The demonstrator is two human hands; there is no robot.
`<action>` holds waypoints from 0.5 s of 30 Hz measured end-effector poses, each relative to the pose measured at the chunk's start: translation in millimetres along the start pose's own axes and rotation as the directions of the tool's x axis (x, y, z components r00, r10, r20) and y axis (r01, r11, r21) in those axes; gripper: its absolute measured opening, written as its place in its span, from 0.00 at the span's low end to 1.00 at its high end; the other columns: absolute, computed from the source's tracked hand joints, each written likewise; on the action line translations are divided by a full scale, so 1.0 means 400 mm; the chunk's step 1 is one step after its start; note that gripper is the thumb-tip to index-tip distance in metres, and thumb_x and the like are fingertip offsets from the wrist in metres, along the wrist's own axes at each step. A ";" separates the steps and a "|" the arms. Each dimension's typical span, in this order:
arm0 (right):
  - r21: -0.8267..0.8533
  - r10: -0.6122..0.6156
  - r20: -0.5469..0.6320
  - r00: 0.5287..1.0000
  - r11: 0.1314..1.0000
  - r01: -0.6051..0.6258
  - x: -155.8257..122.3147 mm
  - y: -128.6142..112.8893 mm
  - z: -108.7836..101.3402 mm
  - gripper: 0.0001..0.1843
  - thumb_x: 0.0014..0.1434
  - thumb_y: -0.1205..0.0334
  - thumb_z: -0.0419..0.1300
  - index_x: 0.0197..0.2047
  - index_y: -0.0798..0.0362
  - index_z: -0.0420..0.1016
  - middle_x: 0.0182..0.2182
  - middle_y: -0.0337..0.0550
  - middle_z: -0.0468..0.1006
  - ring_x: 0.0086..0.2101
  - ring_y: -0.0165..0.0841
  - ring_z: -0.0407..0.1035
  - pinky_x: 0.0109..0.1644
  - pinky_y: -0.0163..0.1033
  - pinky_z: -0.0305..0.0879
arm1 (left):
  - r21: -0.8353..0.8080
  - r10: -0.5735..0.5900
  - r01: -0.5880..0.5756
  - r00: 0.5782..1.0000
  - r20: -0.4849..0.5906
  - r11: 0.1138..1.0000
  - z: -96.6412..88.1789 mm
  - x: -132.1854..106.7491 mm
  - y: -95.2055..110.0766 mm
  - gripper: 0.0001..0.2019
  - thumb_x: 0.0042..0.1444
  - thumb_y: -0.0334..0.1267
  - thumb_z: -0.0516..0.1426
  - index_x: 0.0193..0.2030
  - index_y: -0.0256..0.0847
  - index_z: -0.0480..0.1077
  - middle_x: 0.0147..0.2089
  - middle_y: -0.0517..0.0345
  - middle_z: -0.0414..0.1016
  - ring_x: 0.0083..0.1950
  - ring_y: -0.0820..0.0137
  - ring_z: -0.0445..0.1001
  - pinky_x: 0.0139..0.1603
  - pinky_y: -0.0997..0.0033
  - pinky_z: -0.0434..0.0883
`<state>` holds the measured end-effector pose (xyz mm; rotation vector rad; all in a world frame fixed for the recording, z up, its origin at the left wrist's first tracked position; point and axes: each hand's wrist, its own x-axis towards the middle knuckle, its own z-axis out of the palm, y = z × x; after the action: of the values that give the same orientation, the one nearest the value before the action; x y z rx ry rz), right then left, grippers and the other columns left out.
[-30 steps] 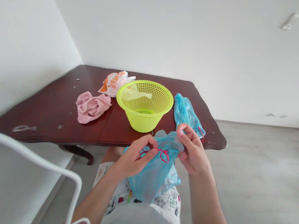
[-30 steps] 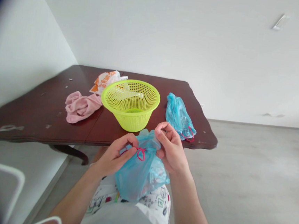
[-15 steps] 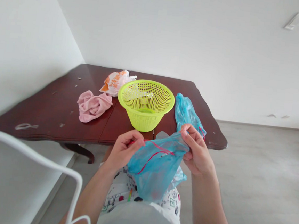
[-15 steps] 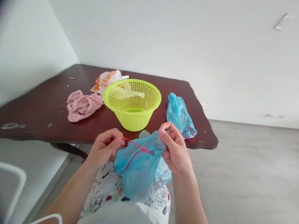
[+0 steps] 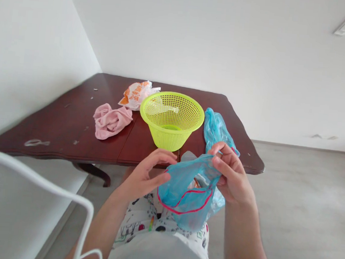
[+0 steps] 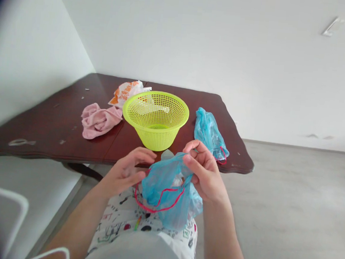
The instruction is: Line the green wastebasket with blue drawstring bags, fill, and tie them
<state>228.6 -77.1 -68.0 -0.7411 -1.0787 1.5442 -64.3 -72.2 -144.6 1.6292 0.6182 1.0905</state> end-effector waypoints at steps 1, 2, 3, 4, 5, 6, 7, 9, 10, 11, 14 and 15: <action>-0.029 -0.005 0.056 0.998 1.000 0.007 -0.001 -0.004 0.007 0.19 0.70 0.49 0.81 0.49 0.46 0.78 0.27 0.29 0.73 0.20 0.22 0.53 0.22 0.27 0.58 | 0.037 -0.042 0.043 0.999 -0.023 0.998 0.017 0.013 -0.001 0.23 0.73 0.48 0.74 0.71 0.53 0.82 0.71 0.44 0.81 0.69 0.52 0.81 0.68 0.52 0.79; -0.067 -0.012 0.095 0.995 0.998 0.018 -0.002 -0.008 0.014 0.19 0.70 0.50 0.82 0.50 0.46 0.78 0.31 0.32 0.77 0.23 0.24 0.60 0.26 0.29 0.64 | 0.065 -0.101 0.101 0.995 -0.009 0.993 0.034 0.025 -0.002 0.27 0.72 0.48 0.75 0.74 0.54 0.79 0.71 0.44 0.82 0.69 0.52 0.82 0.68 0.51 0.79; -0.110 -0.017 0.119 0.993 0.993 0.031 -0.003 -0.014 0.019 0.19 0.69 0.51 0.82 0.52 0.46 0.79 0.35 0.36 0.80 0.26 0.26 0.65 0.29 0.31 0.67 | 0.097 -0.167 0.163 0.986 0.026 0.982 0.049 0.037 -0.001 0.28 0.72 0.48 0.74 0.75 0.53 0.77 0.67 0.46 0.84 0.64 0.53 0.83 0.66 0.52 0.80; -0.156 -0.027 0.125 0.992 0.987 0.046 -0.006 -0.021 0.022 0.19 0.69 0.53 0.82 0.53 0.46 0.79 0.38 0.38 0.81 0.29 0.28 0.68 0.32 0.32 0.69 | 0.136 -0.222 0.213 0.973 0.056 0.968 0.061 0.046 0.001 0.24 0.74 0.48 0.72 0.72 0.51 0.78 0.61 0.49 0.86 0.58 0.56 0.84 0.61 0.55 0.80; -0.206 -0.038 0.121 0.992 0.977 0.063 -0.011 -0.029 0.023 0.19 0.69 0.54 0.82 0.54 0.45 0.80 0.40 0.39 0.81 0.31 0.29 0.69 0.34 0.33 0.69 | 0.174 -0.263 0.248 0.962 0.073 0.953 0.068 0.053 0.005 0.18 0.77 0.49 0.69 0.68 0.49 0.80 0.54 0.52 0.87 0.53 0.59 0.83 0.55 0.59 0.80; -0.259 -0.049 0.110 0.993 0.963 0.076 -0.017 -0.037 0.022 0.17 0.70 0.56 0.81 0.55 0.45 0.80 0.41 0.39 0.81 0.32 0.29 0.69 0.35 0.33 0.68 | 0.206 -0.290 0.269 0.954 0.075 0.941 0.071 0.057 0.010 0.13 0.79 0.49 0.66 0.63 0.47 0.81 0.49 0.54 0.86 0.48 0.62 0.81 0.49 0.63 0.77; -0.320 -0.057 0.091 0.994 0.944 0.084 -0.024 -0.046 0.017 0.16 0.71 0.58 0.79 0.56 0.44 0.80 0.41 0.40 0.81 0.32 0.29 0.68 0.35 0.34 0.66 | 0.225 -0.305 0.284 0.950 0.063 0.932 0.069 0.059 0.015 0.12 0.81 0.50 0.64 0.58 0.45 0.82 0.46 0.56 0.84 0.44 0.64 0.79 0.44 0.66 0.74; -0.466 -0.094 0.043 0.995 0.879 0.103 -0.040 -0.060 -0.003 0.14 0.74 0.62 0.75 0.58 0.43 0.80 0.40 0.38 0.80 0.32 0.31 0.68 0.36 0.35 0.64 | 0.220 -0.299 0.290 0.954 0.004 0.931 0.057 0.059 0.026 0.16 0.83 0.53 0.62 0.50 0.43 0.80 0.41 0.58 0.80 0.40 0.66 0.74 0.38 0.70 0.69; -0.548 -0.124 0.023 0.992 0.828 0.116 -0.048 -0.065 -0.018 0.15 0.74 0.65 0.72 0.59 0.43 0.80 0.38 0.37 0.77 0.33 0.32 0.67 0.36 0.36 0.63 | 0.205 -0.285 0.287 0.958 -0.041 0.936 0.049 0.057 0.032 0.18 0.83 0.55 0.62 0.47 0.42 0.79 0.39 0.59 0.78 0.39 0.68 0.72 0.36 0.71 0.67; -0.632 -0.156 0.013 0.988 0.764 0.129 -0.054 -0.068 -0.036 0.17 0.73 0.68 0.70 0.61 0.43 0.80 0.36 0.35 0.74 0.33 0.32 0.66 0.37 0.36 0.62 | 0.182 -0.269 0.282 0.959 -0.094 0.942 0.041 0.056 0.039 0.20 0.82 0.56 0.62 0.45 0.42 0.78 0.37 0.60 0.76 0.37 0.69 0.71 0.35 0.72 0.66; -0.833 -0.191 0.047 0.980 0.534 0.144 -0.064 -0.064 -0.099 0.30 0.62 0.77 0.65 0.64 0.43 0.82 0.33 0.32 0.64 0.33 0.32 0.63 0.39 0.37 0.60 | -0.010 -0.274 0.279 0.938 -0.210 0.960 0.024 0.056 0.058 0.24 0.79 0.61 0.65 0.40 0.42 0.74 0.32 0.64 0.70 0.31 0.73 0.64 0.31 0.75 0.62; -0.873 -0.178 0.059 0.982 0.469 0.137 -0.064 -0.062 -0.119 0.33 0.58 0.79 0.64 0.63 0.44 0.83 0.33 0.32 0.64 0.33 0.32 0.63 0.40 0.38 0.60 | -0.116 -0.304 0.285 0.926 -0.224 0.952 0.020 0.057 0.064 0.26 0.76 0.62 0.67 0.39 0.42 0.72 0.30 0.65 0.68 0.29 0.74 0.62 0.29 0.75 0.61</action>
<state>287.0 -88.9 -66.4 -1.3018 -1.8856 0.6946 -49.9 -65.8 -113.0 1.2923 0.9337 1.0786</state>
